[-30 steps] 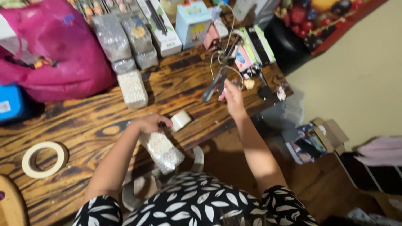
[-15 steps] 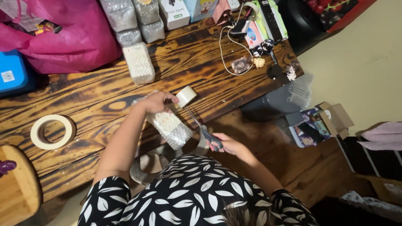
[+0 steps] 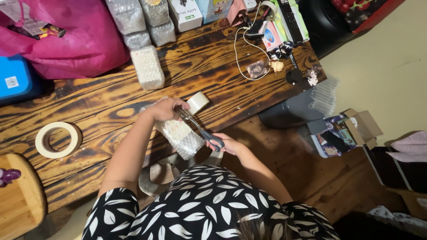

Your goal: The person wraps a small rectangular box in bubble wrap, secures it with tape, and places it on the table. They then cut a sheet of bubble wrap and wrap another box, securing it with tape.

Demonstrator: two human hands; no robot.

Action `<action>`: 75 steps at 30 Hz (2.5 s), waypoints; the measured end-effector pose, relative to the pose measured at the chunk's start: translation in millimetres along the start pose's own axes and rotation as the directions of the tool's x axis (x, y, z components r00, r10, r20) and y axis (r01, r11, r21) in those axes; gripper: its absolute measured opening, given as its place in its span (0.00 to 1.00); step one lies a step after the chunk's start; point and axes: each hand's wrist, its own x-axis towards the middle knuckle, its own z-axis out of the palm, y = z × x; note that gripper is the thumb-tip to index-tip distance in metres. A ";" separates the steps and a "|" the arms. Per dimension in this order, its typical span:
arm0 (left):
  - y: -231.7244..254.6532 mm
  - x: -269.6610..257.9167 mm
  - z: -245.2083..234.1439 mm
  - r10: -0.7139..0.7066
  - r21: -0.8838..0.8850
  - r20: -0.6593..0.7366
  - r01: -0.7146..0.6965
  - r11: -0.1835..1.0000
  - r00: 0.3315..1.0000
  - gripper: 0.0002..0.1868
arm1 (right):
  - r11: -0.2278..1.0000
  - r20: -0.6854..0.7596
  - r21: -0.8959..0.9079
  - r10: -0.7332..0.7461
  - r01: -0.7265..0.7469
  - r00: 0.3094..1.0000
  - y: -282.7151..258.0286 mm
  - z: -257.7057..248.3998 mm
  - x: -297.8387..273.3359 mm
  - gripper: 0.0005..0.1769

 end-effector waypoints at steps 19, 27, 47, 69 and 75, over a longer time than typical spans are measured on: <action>-0.8 -1.1 1.6 0.028 -0.011 -0.018 -0.028 1.000 0.999 0.36 | 0.862 -0.139 -0.508 -0.093 0.010 0.986 -10.2 -61.6 -26.1 0.13; 6.8 -4.1 0.6 0.135 0.047 -0.043 -0.133 0.990 0.990 0.38 | 0.336 -0.524 -0.851 -0.478 -0.404 0.705 -111.2 -43.8 -60.9 0.13; -9.0 6.0 5.9 0.190 -0.237 -0.328 -0.276 0.931 0.925 0.27 | 0.652 -0.014 -0.754 -0.145 0.085 0.989 -55.7 53.1 104.7 0.37; 74.6 37.0 -33.2 0.570 0.286 -0.483 -0.496 0.820 0.664 0.06 | -0.042 0.288 -0.952 -0.444 0.302 0.848 -240.8 -61.2 47.6 0.13; 43.0 103.0 -18.6 0.539 0.513 -0.463 -0.283 0.810 0.704 0.10 | -0.203 0.055 -0.975 -0.626 -0.094 0.777 -238.4 -124.0 118.4 0.14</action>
